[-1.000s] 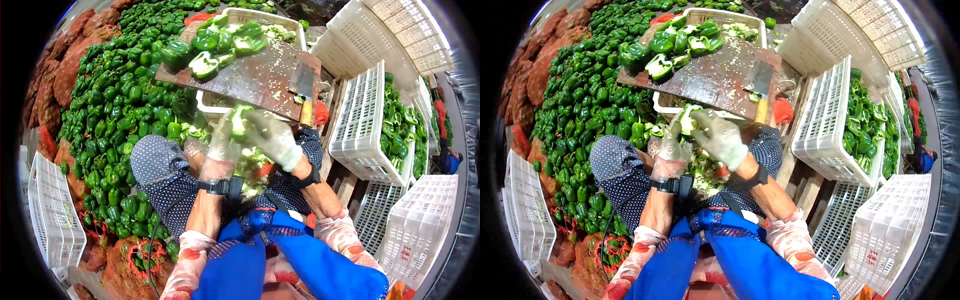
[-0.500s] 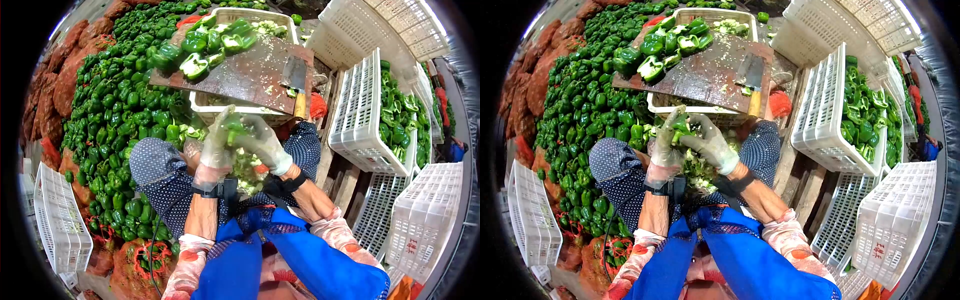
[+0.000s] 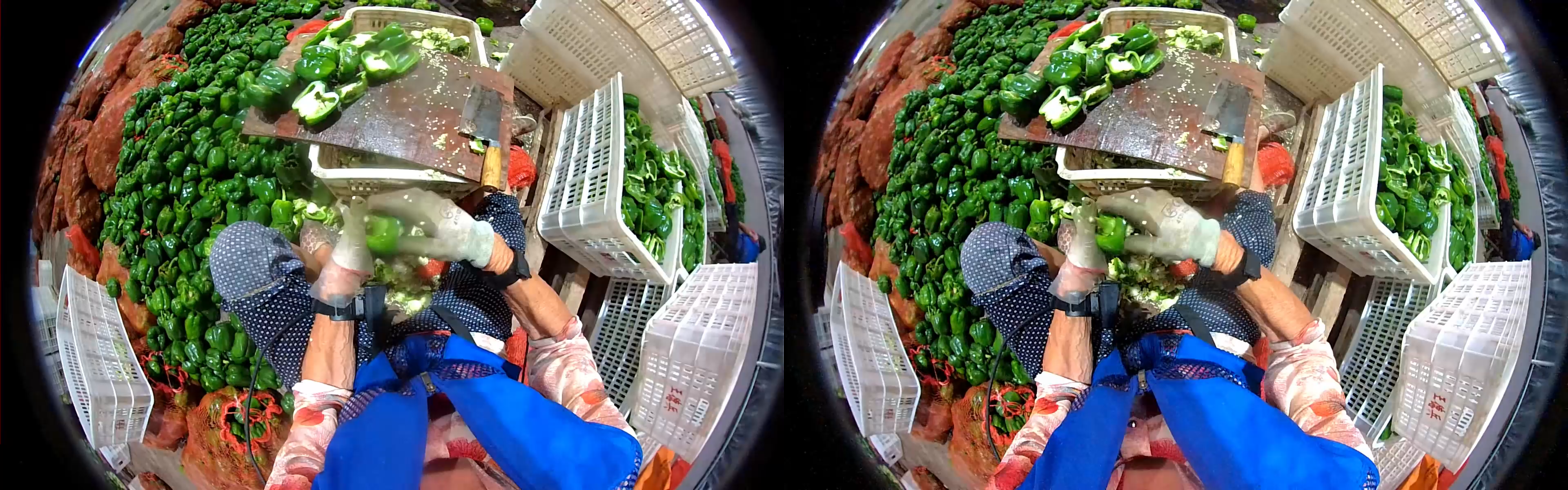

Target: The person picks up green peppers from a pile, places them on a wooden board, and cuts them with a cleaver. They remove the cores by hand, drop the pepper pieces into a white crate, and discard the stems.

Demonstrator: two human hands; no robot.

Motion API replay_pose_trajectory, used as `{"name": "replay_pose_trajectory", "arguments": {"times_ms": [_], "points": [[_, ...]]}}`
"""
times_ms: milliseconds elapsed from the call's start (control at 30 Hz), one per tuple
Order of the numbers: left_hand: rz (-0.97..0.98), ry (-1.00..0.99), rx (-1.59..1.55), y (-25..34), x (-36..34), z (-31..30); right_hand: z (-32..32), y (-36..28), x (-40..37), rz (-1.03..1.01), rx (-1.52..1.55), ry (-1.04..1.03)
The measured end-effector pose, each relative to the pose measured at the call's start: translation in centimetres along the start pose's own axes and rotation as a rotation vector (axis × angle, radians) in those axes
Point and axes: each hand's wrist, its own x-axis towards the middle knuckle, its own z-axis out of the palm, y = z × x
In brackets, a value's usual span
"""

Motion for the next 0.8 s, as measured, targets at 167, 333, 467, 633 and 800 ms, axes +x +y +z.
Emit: {"name": "replay_pose_trajectory", "arguments": {"times_ms": [167,333,467,633,800], "points": [[0.016,-0.023,-0.131,1.2,-0.1,0.7,2.4,-1.4,-0.3,0.382,0.017,0.31],[0.114,0.193,0.113,2.5,0.3,2.8,2.6,-1.4,0.0,0.458,-0.017,0.365],[0.114,0.151,0.19,2.8,0.1,2.5,1.6,-1.2,-0.2,0.414,0.088,0.322],[0.112,0.097,0.227,2.4,-0.2,2.1,2.4,-0.8,-0.6,0.417,0.198,0.43],[0.084,0.161,0.195,2.3,0.1,1.5,3.9,-0.6,0.4,0.478,0.251,0.564]]}}
